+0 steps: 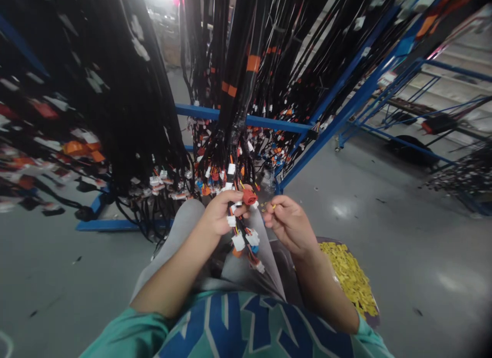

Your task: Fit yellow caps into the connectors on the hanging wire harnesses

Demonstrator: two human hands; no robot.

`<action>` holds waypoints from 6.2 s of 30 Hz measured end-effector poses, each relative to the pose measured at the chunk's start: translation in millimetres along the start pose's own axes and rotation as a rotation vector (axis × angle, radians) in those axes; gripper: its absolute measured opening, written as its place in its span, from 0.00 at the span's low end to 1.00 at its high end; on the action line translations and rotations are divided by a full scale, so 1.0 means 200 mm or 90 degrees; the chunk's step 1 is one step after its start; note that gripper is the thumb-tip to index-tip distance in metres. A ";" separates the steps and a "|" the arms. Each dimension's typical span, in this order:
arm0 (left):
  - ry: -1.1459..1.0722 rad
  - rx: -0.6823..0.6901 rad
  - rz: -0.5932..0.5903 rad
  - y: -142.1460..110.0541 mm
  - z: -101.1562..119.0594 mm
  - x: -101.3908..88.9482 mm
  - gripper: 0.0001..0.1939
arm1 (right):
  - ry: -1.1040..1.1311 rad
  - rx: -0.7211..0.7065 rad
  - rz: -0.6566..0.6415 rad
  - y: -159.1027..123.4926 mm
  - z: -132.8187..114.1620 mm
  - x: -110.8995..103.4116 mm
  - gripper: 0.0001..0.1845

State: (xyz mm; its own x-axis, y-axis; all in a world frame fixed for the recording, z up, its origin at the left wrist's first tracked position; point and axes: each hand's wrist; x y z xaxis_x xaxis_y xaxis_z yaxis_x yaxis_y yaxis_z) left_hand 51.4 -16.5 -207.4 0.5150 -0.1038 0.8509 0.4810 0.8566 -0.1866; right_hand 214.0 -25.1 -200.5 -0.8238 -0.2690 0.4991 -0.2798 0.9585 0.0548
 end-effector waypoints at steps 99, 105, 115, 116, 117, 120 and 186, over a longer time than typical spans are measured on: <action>0.037 0.028 0.072 0.00 -0.05 0.06 0.07 | -0.366 -0.284 -0.072 0.05 0.01 0.09 0.10; 0.022 0.021 0.077 -0.03 -0.04 0.03 0.09 | -0.372 -0.275 -0.137 0.07 -0.01 0.10 0.10; 0.081 0.027 0.078 -0.07 -0.02 0.08 0.12 | -0.182 -0.190 -0.110 0.08 0.04 0.12 0.11; 0.084 0.025 0.081 -0.07 -0.03 0.08 0.12 | -0.171 -0.187 -0.104 0.07 0.04 0.12 0.11; 0.087 0.022 0.084 -0.06 -0.03 0.09 0.12 | -0.165 -0.187 -0.100 0.07 0.04 0.11 0.11; 0.092 0.029 0.093 -0.06 -0.05 0.10 0.12 | -0.158 -0.189 -0.095 0.06 0.03 0.11 0.13; -0.171 0.000 0.165 0.01 0.08 0.07 0.28 | -0.005 0.188 -0.189 -0.08 0.21 -0.03 0.29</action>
State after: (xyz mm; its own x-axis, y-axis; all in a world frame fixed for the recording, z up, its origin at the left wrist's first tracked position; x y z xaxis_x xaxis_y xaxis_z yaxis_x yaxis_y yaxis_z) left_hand 48.8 -8.1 -187.2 0.4151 0.2525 0.8741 0.3586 0.8376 -0.4122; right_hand 203.3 -43.1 -240.8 -0.6894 -0.5315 0.4921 -0.6343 0.7711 -0.0556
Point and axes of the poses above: each hand's wrist, its own y-axis towards the middle knuckle, its own x-axis out of the palm, z = x × y, and after that the axes turned 7 degrees about -x, right-handed
